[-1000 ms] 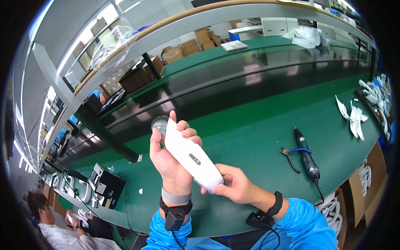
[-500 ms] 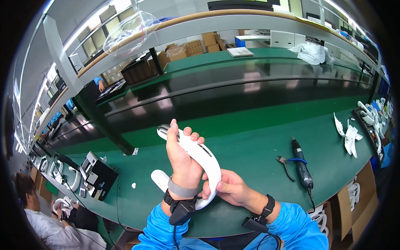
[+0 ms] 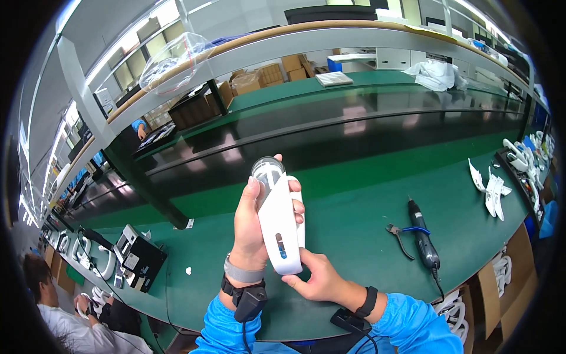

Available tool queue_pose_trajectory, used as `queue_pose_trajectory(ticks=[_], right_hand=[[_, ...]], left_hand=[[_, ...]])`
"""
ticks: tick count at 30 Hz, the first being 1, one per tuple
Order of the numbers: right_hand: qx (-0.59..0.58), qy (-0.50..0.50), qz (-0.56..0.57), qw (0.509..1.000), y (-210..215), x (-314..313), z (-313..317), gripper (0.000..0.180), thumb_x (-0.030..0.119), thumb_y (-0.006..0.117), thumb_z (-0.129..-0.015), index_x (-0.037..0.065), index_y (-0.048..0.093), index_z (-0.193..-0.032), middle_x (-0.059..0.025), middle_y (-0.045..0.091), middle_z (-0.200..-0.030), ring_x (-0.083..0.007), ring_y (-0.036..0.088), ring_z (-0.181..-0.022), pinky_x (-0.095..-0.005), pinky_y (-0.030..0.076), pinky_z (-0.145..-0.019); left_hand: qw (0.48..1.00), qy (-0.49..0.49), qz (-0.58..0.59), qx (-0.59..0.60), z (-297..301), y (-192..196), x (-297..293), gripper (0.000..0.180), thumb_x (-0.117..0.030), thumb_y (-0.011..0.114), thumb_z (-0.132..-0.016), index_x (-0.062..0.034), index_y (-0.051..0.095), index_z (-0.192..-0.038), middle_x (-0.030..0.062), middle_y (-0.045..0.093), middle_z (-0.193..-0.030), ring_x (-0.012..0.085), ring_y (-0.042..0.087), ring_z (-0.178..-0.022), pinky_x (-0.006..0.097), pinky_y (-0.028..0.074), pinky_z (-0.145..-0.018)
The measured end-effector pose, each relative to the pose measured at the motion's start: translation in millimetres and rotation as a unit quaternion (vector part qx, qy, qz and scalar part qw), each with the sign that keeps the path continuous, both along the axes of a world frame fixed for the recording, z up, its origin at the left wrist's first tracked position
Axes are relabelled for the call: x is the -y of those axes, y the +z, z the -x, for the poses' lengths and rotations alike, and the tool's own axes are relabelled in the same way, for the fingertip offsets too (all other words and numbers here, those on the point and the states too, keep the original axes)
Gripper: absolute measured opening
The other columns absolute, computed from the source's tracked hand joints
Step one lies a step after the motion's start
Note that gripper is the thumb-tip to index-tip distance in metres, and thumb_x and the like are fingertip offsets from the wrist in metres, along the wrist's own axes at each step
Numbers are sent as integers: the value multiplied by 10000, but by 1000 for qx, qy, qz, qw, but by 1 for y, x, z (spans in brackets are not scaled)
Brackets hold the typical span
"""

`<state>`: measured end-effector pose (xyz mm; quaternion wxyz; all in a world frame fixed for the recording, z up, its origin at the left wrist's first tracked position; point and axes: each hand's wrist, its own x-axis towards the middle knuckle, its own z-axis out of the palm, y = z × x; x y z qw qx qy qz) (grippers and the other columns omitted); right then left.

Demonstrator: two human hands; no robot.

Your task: Assembling the internal battery and circuit board components into a white plastic neck-worn device housing.

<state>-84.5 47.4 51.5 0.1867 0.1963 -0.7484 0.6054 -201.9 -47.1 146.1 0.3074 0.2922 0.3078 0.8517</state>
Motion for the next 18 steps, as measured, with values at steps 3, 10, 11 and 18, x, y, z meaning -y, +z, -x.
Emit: queue_pose_trajectory(ticks=[3, 10, 11, 18], right_hand=[[33, 29, 71, 997, 5, 4, -6, 451, 131, 663, -869, -16, 478, -1253, -118, 699, -1022, -221, 667, -977, -376, 506, -915], [126, 183, 297, 929, 4, -1, -1, 443, 150, 619, -917, -17, 452, -1292, -160, 686, -1068, -222, 652, -1035, -357, 500, -937], [127, 159, 264, 943, 8, -1, 1, 447, 150, 624, -919, -16, 449, -1296, -163, 682, -1076, -223, 649, -1040, -356, 501, -933], [28, 32, 412, 910, 24, -14, 28, 418, 66, 625, -903, 19, 428, -1268, -224, 634, -1199, -313, 614, -1165, -417, 485, -999]], left_hand=[[999, 28, 40, 11, -3, -2, -3, 559, -412, 329, -1035, -71, 312, -1478, 168, 616, -1038, 256, 682, -777, 351, 595, -639], [953, -52, 257, -151, -10, 1, -6, 477, -306, 538, -1013, -30, 455, -1394, 149, 683, -1027, 173, 675, -799, 279, 551, -670], [939, 27, 266, -218, -9, -3, -6, 451, -239, 579, -995, -4, 495, -1370, 144, 695, -1033, 142, 658, -847, 259, 532, -731], [911, 204, 229, -274, 1, 7, 5, 334, -171, 536, -1003, 6, 583, -1282, 141, 678, -1095, 171, 629, -990, 313, 524, -857]])
